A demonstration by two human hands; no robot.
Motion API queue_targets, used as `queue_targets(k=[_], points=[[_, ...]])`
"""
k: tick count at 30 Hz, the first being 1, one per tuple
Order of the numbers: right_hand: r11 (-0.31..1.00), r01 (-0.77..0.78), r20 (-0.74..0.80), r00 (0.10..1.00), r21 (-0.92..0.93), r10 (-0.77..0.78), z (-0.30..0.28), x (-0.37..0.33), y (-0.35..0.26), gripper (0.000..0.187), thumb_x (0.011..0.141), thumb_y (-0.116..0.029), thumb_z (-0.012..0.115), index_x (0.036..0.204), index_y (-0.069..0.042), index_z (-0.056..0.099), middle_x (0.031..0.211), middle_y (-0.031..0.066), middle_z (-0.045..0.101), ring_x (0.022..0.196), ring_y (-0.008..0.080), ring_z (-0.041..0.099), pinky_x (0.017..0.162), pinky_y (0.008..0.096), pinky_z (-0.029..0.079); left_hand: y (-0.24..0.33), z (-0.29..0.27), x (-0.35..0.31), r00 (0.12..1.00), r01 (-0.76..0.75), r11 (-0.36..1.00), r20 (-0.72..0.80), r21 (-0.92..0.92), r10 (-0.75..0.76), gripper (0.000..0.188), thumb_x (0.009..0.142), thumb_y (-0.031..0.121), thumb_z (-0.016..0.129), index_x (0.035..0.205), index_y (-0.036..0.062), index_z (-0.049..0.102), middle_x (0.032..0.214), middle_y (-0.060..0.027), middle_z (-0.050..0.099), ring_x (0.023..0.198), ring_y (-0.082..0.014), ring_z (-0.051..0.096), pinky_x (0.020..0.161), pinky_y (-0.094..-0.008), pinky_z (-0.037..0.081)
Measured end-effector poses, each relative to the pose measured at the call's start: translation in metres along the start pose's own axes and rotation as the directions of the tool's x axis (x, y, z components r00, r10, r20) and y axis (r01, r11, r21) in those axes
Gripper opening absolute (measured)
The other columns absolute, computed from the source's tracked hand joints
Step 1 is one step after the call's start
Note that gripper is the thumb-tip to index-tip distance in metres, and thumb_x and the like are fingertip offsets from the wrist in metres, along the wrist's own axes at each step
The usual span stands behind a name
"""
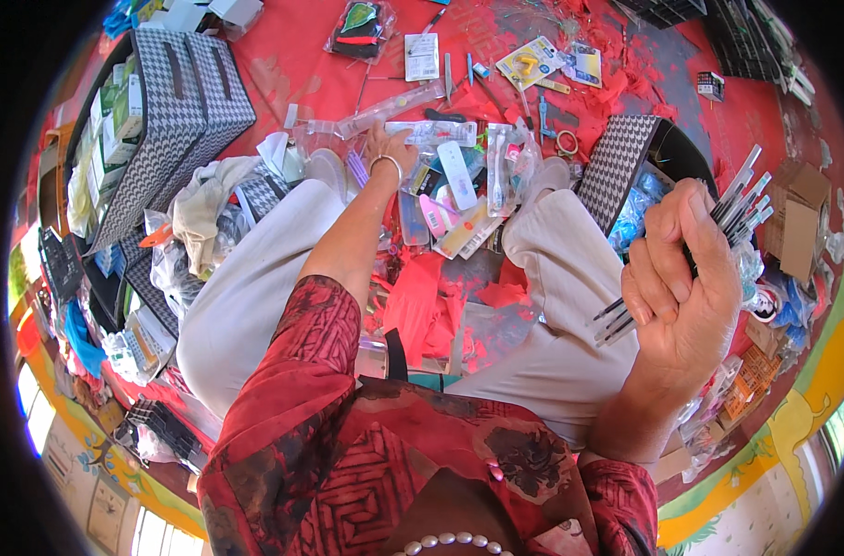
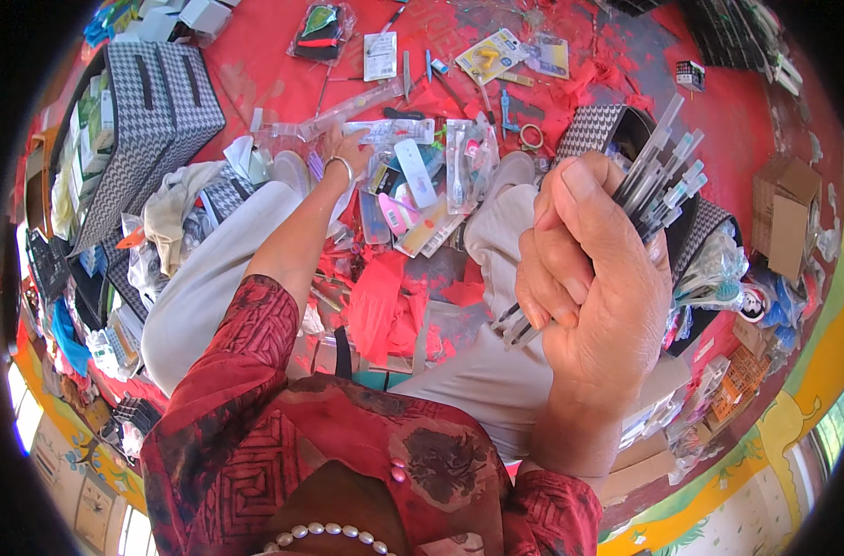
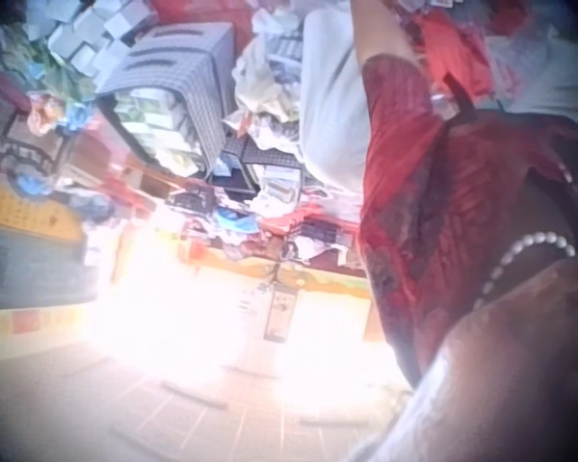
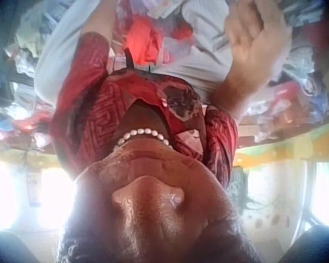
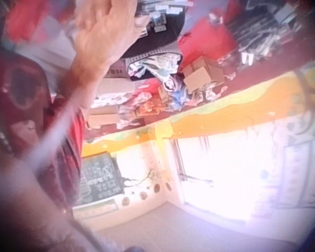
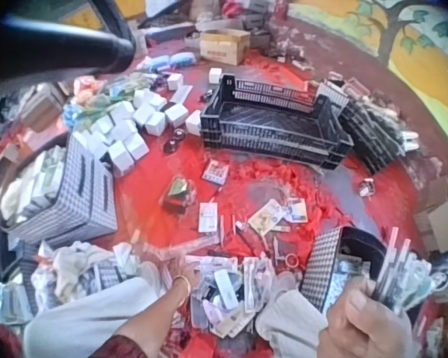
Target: The person sits on the floor and sorts stationery items from a pile. They pick up pens, pencils, and small packages, inspect them, and place them into a nearby basket.
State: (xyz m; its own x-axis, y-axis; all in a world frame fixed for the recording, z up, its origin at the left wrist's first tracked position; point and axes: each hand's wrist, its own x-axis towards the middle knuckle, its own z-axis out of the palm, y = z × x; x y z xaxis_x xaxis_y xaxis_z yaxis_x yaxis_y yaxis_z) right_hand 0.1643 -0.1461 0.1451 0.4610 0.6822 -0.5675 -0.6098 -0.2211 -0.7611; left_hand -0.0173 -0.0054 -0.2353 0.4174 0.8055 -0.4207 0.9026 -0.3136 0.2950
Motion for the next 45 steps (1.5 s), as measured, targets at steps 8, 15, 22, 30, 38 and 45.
queue_targets(k=[8, 15, 22, 30, 38, 45], points=[[0.993, -0.005, -0.035, 0.999, 0.118, 0.009, -0.006, -0.001, -0.003, 0.021, 0.085, -0.018, 0.049, 0.069, -0.007, 0.046, 0.042, -0.0058, 0.027, 0.031, 0.0036, 0.021, 0.030, 0.0204, 0.022, -0.046, 0.007, 0.014, 0.956, 0.051, 0.837, -0.214, -0.544, -0.198, 0.028, 0.065, 0.008, 0.057, 0.092, 0.0045, 0.064, 0.077, -0.0133, 0.063, 0.073, -0.0226, 0.061, 0.072, -0.0293, 0.046], [0.993, 0.019, -0.018, 1.000, 0.117, -0.017, -0.010, -0.008, -0.003, 0.019, 0.085, -0.017, 0.049, 0.069, -0.007, 0.046, 0.043, -0.0060, 0.028, 0.032, 0.0030, 0.023, 0.030, 0.0200, 0.021, -0.097, -0.028, 0.019, 0.679, 0.085, 0.332, -0.189, -0.940, -0.709, 0.030, 0.064, -0.007, 0.053, 0.094, -0.0016, 0.057, 0.078, -0.0124, 0.058, 0.066, -0.0186, 0.058, 0.059, -0.0263, 0.049], [0.996, 0.066, -0.142, 0.988, 0.051, -0.058, -0.012, -0.008, -0.011, 0.022, 0.087, -0.022, 0.047, 0.069, -0.011, 0.043, 0.046, -0.0068, 0.028, 0.032, 0.0033, 0.022, 0.031, 0.0194, 0.020, -0.134, -0.004, 0.031, 0.724, 0.173, 0.264, -0.060, -0.949, -0.688, 0.034, 0.064, -0.001, 0.058, 0.098, -0.0027, 0.055, 0.078, -0.0137, 0.058, 0.068, -0.0221, 0.058, 0.061, -0.0319, 0.048], [0.989, -0.131, 0.018, 0.991, 0.074, 0.130, 0.006, 0.037, 0.006, 0.036, 0.084, -0.038, 0.053, 0.063, -0.011, 0.044, 0.048, -0.0044, 0.031, 0.039, 0.0073, 0.027, 0.040, 0.0244, 0.024, -0.050, -0.113, 0.015, 0.901, 0.379, 0.817, -0.031, -0.434, -0.434, 0.024, 0.077, 0.021, 0.053, 0.085, 0.0009, 0.063, 0.087, -0.0149, 0.063, 0.080, -0.0259, 0.061, 0.068, -0.0319, 0.048], [0.960, -0.161, 0.276, 0.956, 0.229, 0.095, 0.038, 0.039, 0.024, 0.035, 0.086, -0.035, 0.051, 0.065, -0.008, 0.042, 0.064, 0.0057, 0.046, 0.057, 0.0171, 0.046, 0.058, 0.0329, 0.044, 0.120, -0.266, -0.120, 0.486, 0.538, 0.074, 0.381, -0.840, 0.786, 0.042, 0.084, 0.046, 0.049, 0.098, 0.0062, 0.052, 0.092, -0.0039, 0.057, 0.080, -0.0132, 0.056, 0.076, -0.0268, 0.045], [0.991, 0.096, 0.195, 0.978, -0.097, -0.076, 0.054, 0.022, 0.044, 0.038, 0.079, -0.034, 0.059, 0.057, -0.006, 0.047, 0.064, 0.0046, 0.052, 0.057, 0.0150, 0.048, 0.051, 0.0301, 0.039, 0.127, -0.285, -0.167, 0.578, 0.283, 0.405, 0.491, -0.870, 0.652, 0.046, 0.074, 0.025, 0.068, 0.110, 0.0073, 0.045, 0.097, -0.0019, 0.054, 0.086, -0.0116, 0.055, 0.073, -0.0270, 0.046]])
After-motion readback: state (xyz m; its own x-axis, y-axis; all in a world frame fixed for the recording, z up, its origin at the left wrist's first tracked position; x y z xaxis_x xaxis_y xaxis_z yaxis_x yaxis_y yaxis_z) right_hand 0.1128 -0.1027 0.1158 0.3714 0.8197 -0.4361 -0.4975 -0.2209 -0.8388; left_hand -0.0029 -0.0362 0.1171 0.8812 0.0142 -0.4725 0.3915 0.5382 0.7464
